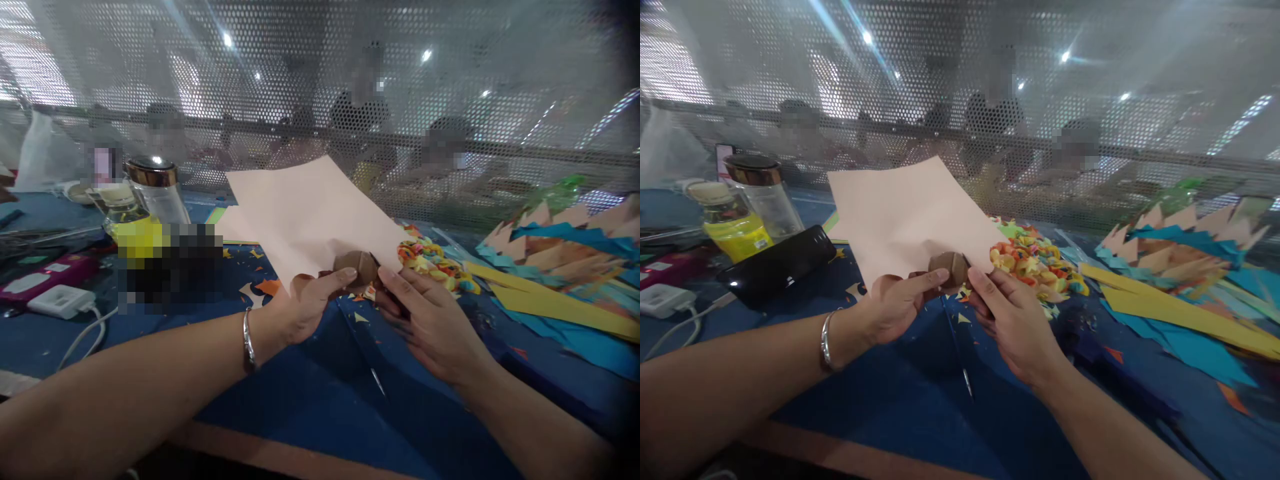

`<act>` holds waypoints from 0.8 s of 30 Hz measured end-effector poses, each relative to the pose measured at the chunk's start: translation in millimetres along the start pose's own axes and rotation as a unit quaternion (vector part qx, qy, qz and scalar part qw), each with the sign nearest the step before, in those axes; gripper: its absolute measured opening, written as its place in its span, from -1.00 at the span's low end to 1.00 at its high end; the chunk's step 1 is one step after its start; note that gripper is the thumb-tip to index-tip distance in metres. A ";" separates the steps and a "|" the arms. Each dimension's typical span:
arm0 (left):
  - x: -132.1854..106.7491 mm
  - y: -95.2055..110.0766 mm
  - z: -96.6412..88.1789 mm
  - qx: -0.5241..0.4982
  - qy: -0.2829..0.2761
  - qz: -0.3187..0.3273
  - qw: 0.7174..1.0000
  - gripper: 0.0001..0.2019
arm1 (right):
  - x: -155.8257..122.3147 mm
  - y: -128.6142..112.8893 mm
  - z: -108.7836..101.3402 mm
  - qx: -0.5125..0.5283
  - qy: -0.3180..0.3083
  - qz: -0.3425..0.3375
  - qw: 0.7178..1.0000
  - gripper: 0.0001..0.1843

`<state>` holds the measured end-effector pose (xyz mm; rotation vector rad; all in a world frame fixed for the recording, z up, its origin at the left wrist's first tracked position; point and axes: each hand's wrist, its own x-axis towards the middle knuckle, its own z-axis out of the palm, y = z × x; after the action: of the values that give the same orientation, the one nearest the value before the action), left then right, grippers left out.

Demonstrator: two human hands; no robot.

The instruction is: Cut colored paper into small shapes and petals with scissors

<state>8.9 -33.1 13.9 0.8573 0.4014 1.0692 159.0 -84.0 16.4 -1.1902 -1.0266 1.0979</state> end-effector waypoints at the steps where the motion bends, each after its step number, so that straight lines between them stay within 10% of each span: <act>1: 0.9 -0.1 -1.0 0.004 0.012 -0.002 1.000 -0.72 | 0.2 0.2 0.2 -0.001 0.002 0.001 1.000 -0.34; 17: 7.8 7.3 -6.3 0.127 0.058 -0.003 0.990 -0.94 | -1.9 -4.9 4.8 -0.004 -0.006 0.041 0.999 -0.27; 24: 15.5 7.2 -16.7 0.223 0.043 0.085 0.970 -0.72 | -3.5 -7.3 0.9 -0.018 -0.022 0.066 0.997 -0.26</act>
<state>0.5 -10.9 10.8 1.2634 0.6664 1.1980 158.2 -87.7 23.6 -1.2830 -1.0162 1.2185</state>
